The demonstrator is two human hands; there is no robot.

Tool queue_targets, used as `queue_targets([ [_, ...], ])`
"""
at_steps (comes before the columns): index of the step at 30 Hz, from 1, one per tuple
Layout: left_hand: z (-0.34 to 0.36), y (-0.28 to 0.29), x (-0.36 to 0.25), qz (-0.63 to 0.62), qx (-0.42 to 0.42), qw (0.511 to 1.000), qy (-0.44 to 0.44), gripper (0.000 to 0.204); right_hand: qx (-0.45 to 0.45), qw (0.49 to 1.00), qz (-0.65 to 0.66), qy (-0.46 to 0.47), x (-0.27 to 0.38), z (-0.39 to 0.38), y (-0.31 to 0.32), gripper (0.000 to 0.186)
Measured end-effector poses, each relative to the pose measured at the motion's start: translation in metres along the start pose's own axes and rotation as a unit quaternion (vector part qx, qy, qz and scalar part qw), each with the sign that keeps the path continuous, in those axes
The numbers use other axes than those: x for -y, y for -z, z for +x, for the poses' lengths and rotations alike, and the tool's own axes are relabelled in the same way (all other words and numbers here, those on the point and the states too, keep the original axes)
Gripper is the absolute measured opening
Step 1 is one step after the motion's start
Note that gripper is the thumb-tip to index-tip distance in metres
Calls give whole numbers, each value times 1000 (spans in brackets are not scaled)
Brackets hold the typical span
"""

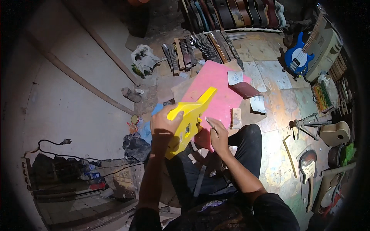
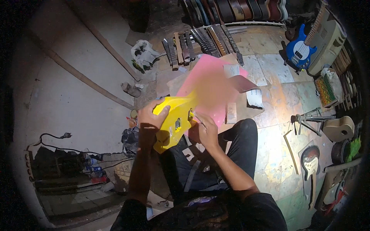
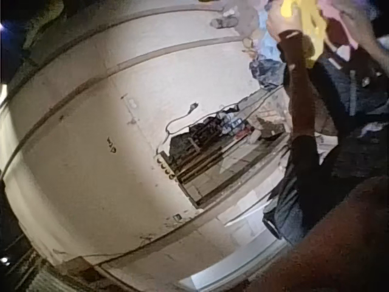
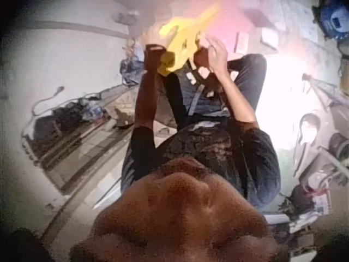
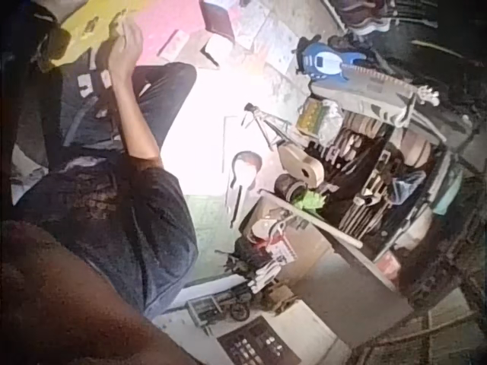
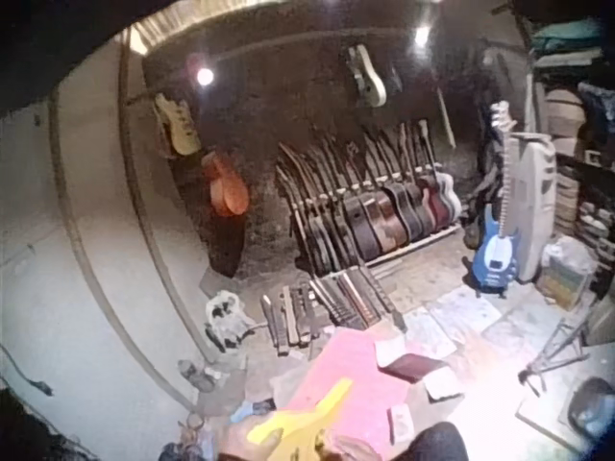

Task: The person sands the surface and sides of a yellow guitar body using a piece of sandpaper and a sanding block.

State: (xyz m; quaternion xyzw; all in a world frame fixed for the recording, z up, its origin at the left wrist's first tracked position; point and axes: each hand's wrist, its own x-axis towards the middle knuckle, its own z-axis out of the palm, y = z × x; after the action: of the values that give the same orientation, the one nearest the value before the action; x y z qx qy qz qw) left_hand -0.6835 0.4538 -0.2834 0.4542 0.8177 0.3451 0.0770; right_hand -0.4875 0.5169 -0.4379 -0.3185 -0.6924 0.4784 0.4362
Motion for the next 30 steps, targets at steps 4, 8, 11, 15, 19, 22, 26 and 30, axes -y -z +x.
queue_targets([
  [4, 17, 3, 1, 45, 9, 999, 16, 38, 30, 997, 1, -70, -23, -34, 16, 48],
  [8, 29, -3, -6, 77, 11, 997, 12, 36, 26, 996, -33, -80, -54, -53, 22, 46],
  [11, 31, -6, -1, 82, 6, 996, -17, 35, 38, 991, -25, -123, -63, -52, 21, 45],
  [15, 31, -5, 3, 49, 21, 998, -45, 38, 30, 990, -10, -138, -66, -46, 21, 45],
  [19, 26, -4, -8, 68, 55, 995, -48, 42, 27, 988, -6, -153, -71, -45, 22, 46],
  [22, 22, -1, -23, 116, 78, 990, -33, 46, 28, 988, 0, -150, -73, -45, 23, 45],
  [26, 23, 0, -18, 117, 83, 990, -12, 49, 35, 987, 3, -158, -69, -43, 20, 45],
  [30, 22, -2, -10, 118, 52, 992, -13, 43, 41, 985, 7, -170, -68, -44, 19, 45],
])
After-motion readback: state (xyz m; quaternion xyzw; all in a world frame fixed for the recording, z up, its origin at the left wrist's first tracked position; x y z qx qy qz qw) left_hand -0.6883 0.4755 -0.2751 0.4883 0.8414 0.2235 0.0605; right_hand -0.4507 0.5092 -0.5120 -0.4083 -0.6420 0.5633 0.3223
